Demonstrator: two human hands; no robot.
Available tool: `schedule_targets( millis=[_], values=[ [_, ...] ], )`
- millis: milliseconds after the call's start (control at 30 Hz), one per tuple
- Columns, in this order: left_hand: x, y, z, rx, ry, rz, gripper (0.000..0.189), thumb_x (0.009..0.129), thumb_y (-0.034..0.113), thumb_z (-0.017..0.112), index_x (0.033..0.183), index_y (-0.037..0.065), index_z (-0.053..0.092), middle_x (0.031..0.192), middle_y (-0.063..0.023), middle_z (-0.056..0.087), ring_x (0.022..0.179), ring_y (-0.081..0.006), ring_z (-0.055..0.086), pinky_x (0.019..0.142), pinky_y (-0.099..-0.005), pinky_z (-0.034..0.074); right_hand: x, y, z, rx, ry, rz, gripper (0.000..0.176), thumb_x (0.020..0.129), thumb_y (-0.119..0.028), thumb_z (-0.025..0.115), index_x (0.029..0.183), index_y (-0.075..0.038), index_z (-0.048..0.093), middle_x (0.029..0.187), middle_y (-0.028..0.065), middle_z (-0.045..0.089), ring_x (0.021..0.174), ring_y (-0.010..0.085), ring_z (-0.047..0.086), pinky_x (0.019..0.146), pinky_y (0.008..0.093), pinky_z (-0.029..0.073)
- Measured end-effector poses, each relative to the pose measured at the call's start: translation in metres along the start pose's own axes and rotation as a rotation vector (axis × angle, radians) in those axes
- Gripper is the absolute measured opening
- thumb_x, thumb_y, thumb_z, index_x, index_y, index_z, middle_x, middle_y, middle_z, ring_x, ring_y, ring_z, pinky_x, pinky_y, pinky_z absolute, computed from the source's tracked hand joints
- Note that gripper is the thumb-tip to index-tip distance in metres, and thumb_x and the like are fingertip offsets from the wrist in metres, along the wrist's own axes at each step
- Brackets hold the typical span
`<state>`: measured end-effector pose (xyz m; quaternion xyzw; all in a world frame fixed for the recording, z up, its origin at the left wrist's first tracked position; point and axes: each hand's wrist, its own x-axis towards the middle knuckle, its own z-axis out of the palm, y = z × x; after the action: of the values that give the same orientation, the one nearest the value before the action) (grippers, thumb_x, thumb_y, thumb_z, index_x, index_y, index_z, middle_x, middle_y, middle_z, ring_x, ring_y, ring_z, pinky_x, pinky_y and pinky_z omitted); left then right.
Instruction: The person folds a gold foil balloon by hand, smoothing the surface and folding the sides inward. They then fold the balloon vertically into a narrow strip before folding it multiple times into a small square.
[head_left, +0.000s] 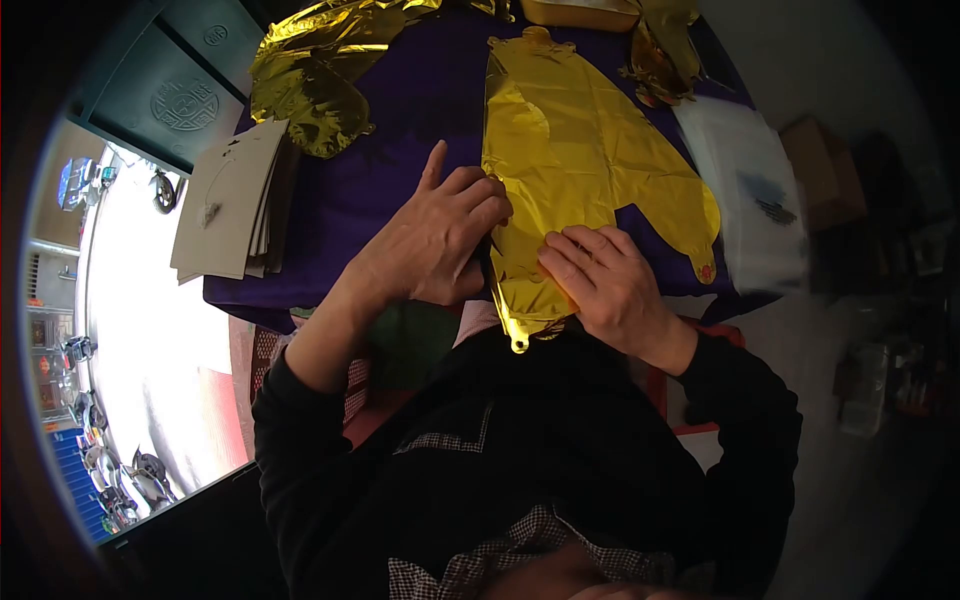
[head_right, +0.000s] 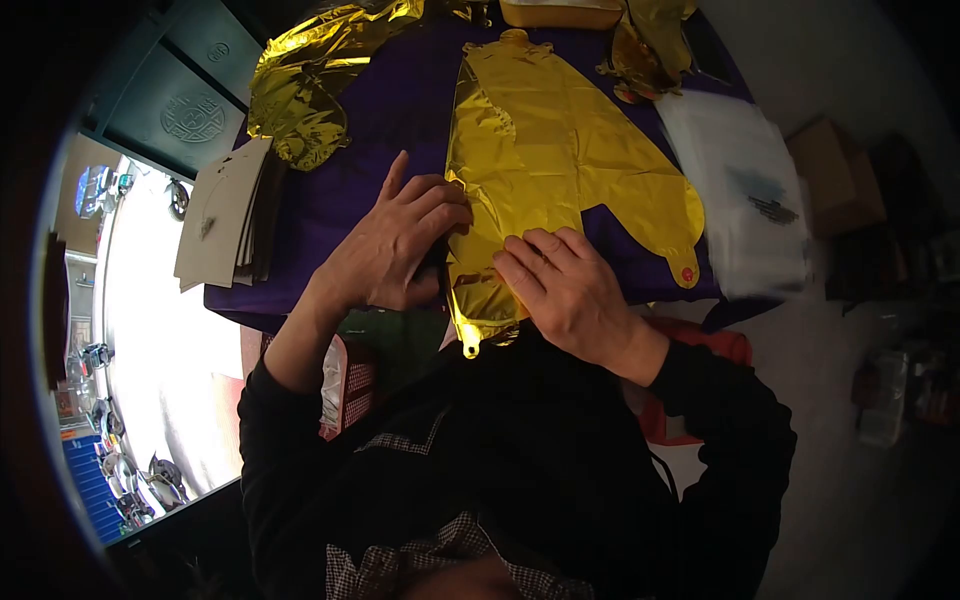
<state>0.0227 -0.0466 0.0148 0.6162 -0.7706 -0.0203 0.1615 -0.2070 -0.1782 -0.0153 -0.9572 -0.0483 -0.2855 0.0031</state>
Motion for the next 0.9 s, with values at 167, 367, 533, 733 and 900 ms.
schedule_targets(
  millis=[167, 367, 533, 733, 900],
  values=[
    [0.003, -0.003, 0.006, -0.019, 0.108, 0.012, 0.048, 0.068, 0.016, 0.075, 0.111, 0.005, 0.059, 0.111, -0.0087, 0.062, 0.115, -0.0299, 0.057, 0.118, -0.0696, 0.020, 0.008, 0.004, -0.008, 0.242, 0.026, 0.169, 0.032, 0.079, 0.002, 0.070, 0.111, 0.002, 0.067, 0.104, 0.0118, 0.073, 0.102, 0.0278, 0.067, 0.087, 0.0395, 0.049],
    [0.012, -0.007, 0.025, 0.114, 0.222, -0.045, 0.031, 0.078, 0.005, 0.072, 0.107, 0.009, 0.060, 0.109, -0.0036, 0.066, 0.113, -0.0254, 0.062, 0.120, -0.0664, 0.020, 0.015, 0.012, -0.017, 0.275, 0.036, 0.219, 0.037, 0.077, 0.006, 0.069, 0.113, -0.001, 0.066, 0.101, 0.0114, 0.072, 0.101, 0.0283, 0.068, 0.087, 0.0400, 0.048],
    [0.025, -0.014, 0.022, 0.010, 0.309, 0.000, 0.026, 0.079, 0.003, 0.072, 0.102, 0.010, 0.062, 0.106, -0.0032, 0.068, 0.107, -0.0251, 0.065, 0.119, -0.0624, 0.028, 0.017, 0.026, -0.019, 0.369, 0.049, 0.295, 0.039, 0.081, 0.009, 0.064, 0.118, -0.003, 0.067, 0.103, 0.0149, 0.071, 0.097, 0.0310, 0.068, 0.086, 0.0408, 0.049],
    [0.061, -0.026, -0.003, -0.192, 0.433, 0.018, 0.013, 0.081, 0.008, 0.071, 0.094, 0.006, 0.069, 0.077, -0.0171, 0.068, 0.076, -0.0360, 0.069, 0.102, -0.0471, 0.050, 0.022, 0.045, -0.040, 0.752, 0.114, 0.716, 0.051, 0.093, -0.004, 0.066, 0.141, 0.001, 0.052, 0.132, 0.0196, 0.064, 0.125, 0.0271, 0.062, 0.108, 0.0378, 0.049],
    [0.089, -0.026, -0.047, -0.500, 0.193, -0.252, 0.014, 0.087, 0.008, 0.074, 0.099, 0.001, 0.071, 0.085, -0.0077, 0.074, 0.081, -0.0165, 0.071, 0.077, -0.0329, 0.056, 0.010, 0.076, -0.053, 0.630, 0.211, 0.771, 0.066, 0.098, -0.027, 0.065, 0.148, 0.009, 0.041, 0.130, 0.0195, 0.065, 0.125, 0.0254, 0.061, 0.104, 0.0356, 0.049]
  ],
)
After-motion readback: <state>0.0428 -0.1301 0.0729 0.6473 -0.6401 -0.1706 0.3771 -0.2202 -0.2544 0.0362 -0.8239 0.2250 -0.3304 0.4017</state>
